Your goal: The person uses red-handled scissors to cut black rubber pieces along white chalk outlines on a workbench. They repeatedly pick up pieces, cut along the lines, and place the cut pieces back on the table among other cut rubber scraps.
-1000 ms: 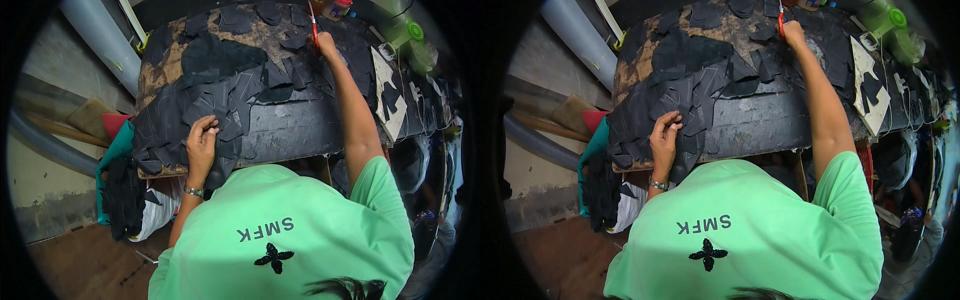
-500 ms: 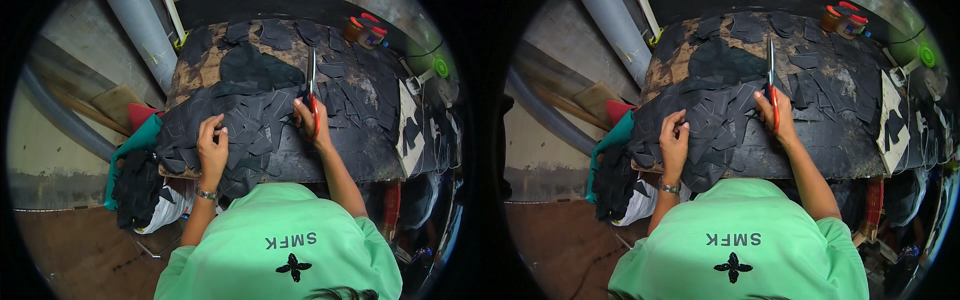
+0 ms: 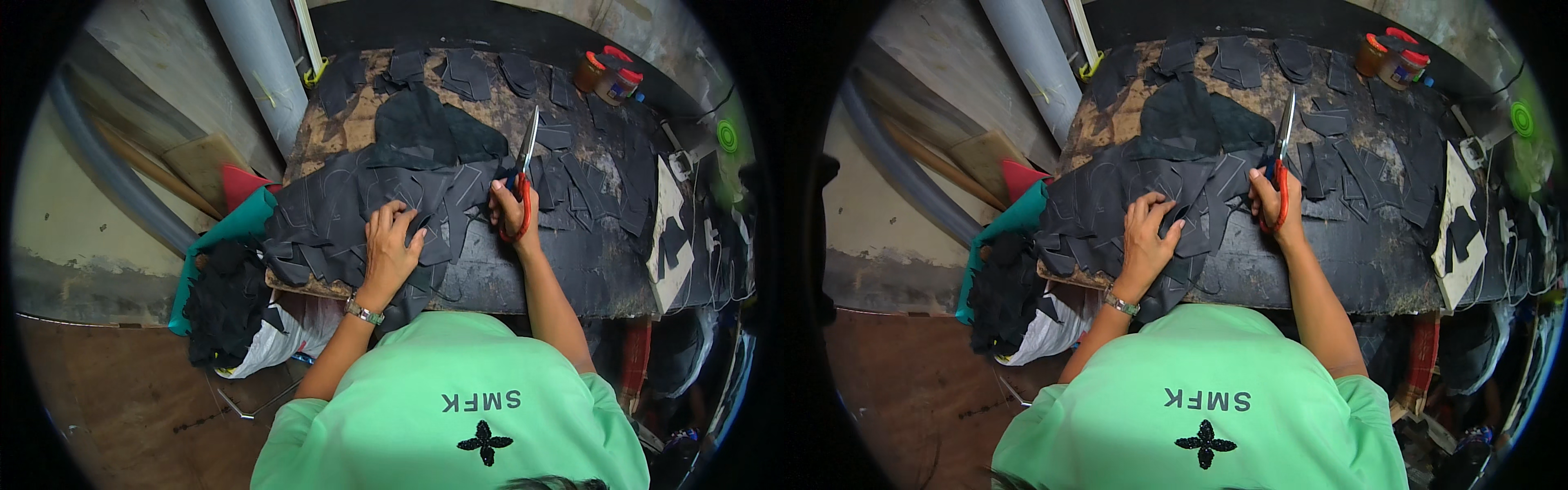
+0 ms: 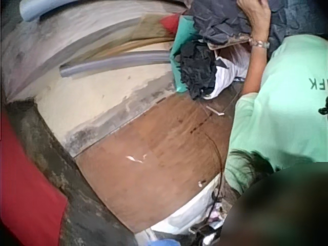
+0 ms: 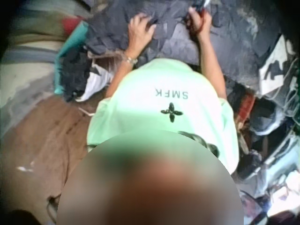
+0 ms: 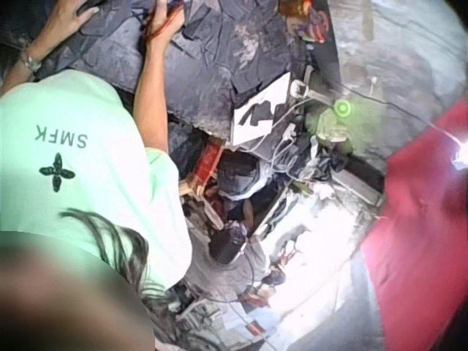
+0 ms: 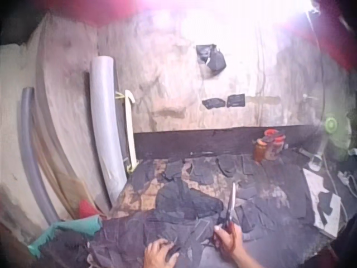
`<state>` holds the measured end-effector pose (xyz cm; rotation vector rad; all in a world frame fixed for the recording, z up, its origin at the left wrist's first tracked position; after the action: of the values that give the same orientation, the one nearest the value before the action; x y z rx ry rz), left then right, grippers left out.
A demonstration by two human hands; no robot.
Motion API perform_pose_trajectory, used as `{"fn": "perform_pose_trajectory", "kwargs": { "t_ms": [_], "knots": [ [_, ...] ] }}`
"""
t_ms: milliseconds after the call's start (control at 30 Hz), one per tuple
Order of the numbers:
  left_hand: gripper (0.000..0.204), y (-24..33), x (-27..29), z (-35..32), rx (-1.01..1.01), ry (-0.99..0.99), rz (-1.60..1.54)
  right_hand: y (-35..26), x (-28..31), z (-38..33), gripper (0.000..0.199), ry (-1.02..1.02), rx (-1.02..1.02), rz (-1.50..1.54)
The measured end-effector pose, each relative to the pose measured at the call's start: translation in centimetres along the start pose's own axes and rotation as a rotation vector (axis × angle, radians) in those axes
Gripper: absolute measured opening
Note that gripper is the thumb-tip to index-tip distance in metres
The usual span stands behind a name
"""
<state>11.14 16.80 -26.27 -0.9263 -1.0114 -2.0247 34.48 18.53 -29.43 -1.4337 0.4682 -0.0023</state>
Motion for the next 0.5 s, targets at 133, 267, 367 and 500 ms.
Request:
{"fn": "perform_pose_trajectory", "kwargs": {
  "t_ms": [133, 267, 367, 500],
  "knots": [
    [0.027, 0.0, 0.6, -0.1, -0.004, 0.083, -0.023, -0.2, -0.1, 0.0, 0.027, -0.036, 0.025, 0.020],
    [0.021, -3.6, 0.3, -0.1, 0.391, -0.036, -0.216, -0.1, 0.1, 0.2, 0.027, -0.062, 0.023, 0.039],
    [0.020, -6.1, 2.0, 0.2, 0.486, 0.061, -0.769, 0.4, 0.4, 0.5, 0.026, -0.033, -0.016, 0.085],
    [0.023, -10.9, 8.4, -2.5, 0.647, 0.070, -0.549, 0.6, 0.5, 0.5, 0.025, -0.031, -0.049, 0.123]
  ]
}}
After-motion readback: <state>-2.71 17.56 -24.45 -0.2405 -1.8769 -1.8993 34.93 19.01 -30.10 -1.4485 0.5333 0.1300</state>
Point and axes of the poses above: each hand's wrist, its own z-axis towards the middle knuckle, its own x-axis out of the back of the hand, y = z × x, the point moved 8 cm from there along z, towards the middle knuckle, and after that the axes turned 12 degrees about z, right-handed, at the moved point
